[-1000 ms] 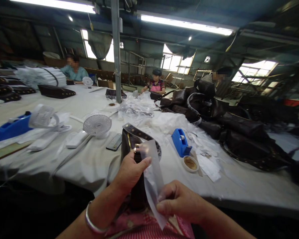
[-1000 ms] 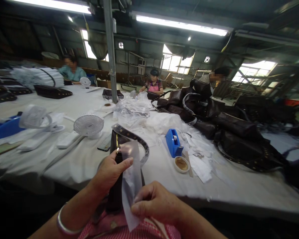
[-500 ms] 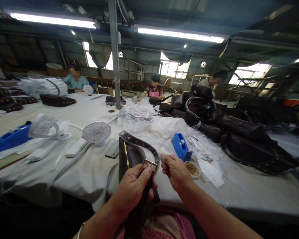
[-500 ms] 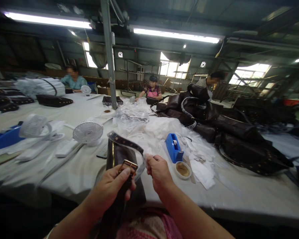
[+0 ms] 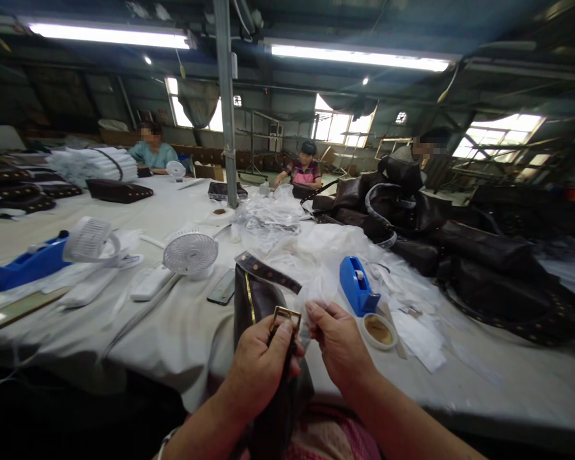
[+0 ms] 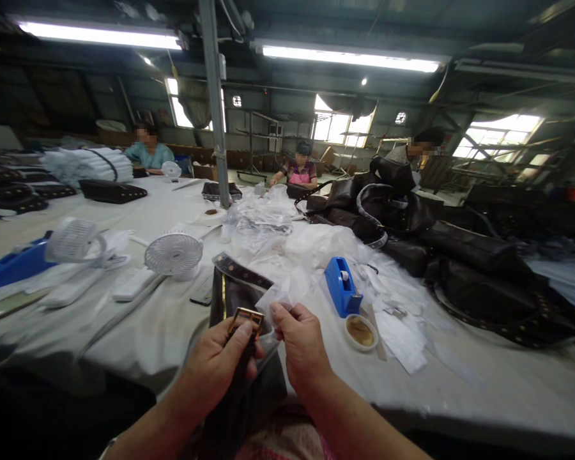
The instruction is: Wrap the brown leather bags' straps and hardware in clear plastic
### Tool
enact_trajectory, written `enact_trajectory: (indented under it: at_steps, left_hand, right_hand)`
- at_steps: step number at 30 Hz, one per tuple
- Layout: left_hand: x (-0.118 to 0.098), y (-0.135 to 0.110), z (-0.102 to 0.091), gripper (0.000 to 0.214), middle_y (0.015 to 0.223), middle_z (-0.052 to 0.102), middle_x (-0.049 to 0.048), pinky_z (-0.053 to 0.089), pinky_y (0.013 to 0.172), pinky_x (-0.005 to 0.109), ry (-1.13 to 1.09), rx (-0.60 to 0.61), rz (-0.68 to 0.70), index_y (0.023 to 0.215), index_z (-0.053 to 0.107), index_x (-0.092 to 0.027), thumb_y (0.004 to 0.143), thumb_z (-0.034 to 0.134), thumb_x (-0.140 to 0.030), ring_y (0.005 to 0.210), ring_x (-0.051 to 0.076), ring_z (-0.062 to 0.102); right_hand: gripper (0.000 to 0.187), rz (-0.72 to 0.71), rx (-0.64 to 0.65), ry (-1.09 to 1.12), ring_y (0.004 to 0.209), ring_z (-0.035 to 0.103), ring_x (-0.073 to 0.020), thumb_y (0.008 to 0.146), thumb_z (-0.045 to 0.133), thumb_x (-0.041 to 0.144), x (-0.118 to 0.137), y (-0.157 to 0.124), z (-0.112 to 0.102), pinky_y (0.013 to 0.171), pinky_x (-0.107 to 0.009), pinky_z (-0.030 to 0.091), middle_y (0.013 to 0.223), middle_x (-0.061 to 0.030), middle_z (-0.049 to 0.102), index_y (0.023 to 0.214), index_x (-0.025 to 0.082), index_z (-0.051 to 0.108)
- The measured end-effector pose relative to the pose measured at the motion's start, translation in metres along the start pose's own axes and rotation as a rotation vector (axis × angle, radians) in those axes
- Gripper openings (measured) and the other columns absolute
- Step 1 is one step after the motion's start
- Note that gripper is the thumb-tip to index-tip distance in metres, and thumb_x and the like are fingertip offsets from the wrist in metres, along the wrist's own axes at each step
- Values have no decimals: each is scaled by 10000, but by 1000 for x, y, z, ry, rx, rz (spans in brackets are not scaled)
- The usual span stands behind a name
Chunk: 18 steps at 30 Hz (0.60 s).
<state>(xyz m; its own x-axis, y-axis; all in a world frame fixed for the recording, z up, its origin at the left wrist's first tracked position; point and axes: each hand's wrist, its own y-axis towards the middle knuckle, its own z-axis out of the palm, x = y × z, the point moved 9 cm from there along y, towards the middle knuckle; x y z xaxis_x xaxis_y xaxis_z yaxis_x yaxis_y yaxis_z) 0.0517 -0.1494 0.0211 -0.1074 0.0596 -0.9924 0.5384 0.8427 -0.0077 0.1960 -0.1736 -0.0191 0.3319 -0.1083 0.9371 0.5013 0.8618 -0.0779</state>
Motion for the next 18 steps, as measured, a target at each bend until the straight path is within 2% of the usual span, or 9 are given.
enact_trajectory:
  at_steps: [5, 9, 12, 18]
  left_hand:
    - [0, 4, -2, 341, 595, 653, 3, 430, 487, 198, 25, -35, 8, 875, 629, -161, 973, 470, -446, 472, 106, 561]
    - [4, 6, 0, 357, 570, 637, -4, 423, 482, 198, 35, -12, -11, 873, 634, -167, 975, 462, -463, 474, 111, 557]
    - [5, 5, 4, 367, 575, 642, 4, 441, 501, 202, 19, 28, -2, 823, 620, -167, 968, 471, -470, 483, 115, 569]
    - [7, 4, 10, 369, 679, 690, 34, 455, 478, 205, -5, 66, -8, 848, 592, -171, 956, 473, -504, 481, 116, 592]
  right_hand:
    - [291, 6, 7, -1, 552, 409, -98, 743, 796, 401, -1, 1, 4, 542, -248, 335, 588, 43, 506, 749, 150, 650]
    - [293, -2, 27, 2, 554, 432, -100, 757, 792, 405, -2, -1, 8, 540, -244, 364, 592, 39, 510, 738, 154, 641]
    - [309, 39, 77, 38, 524, 457, -104, 775, 777, 427, -8, -4, 13, 485, -242, 376, 607, 29, 526, 742, 155, 634]
    - [282, 105, 150, 172, 438, 462, -90, 793, 773, 401, -17, -8, 22, 365, -211, 350, 591, 40, 543, 758, 167, 620]
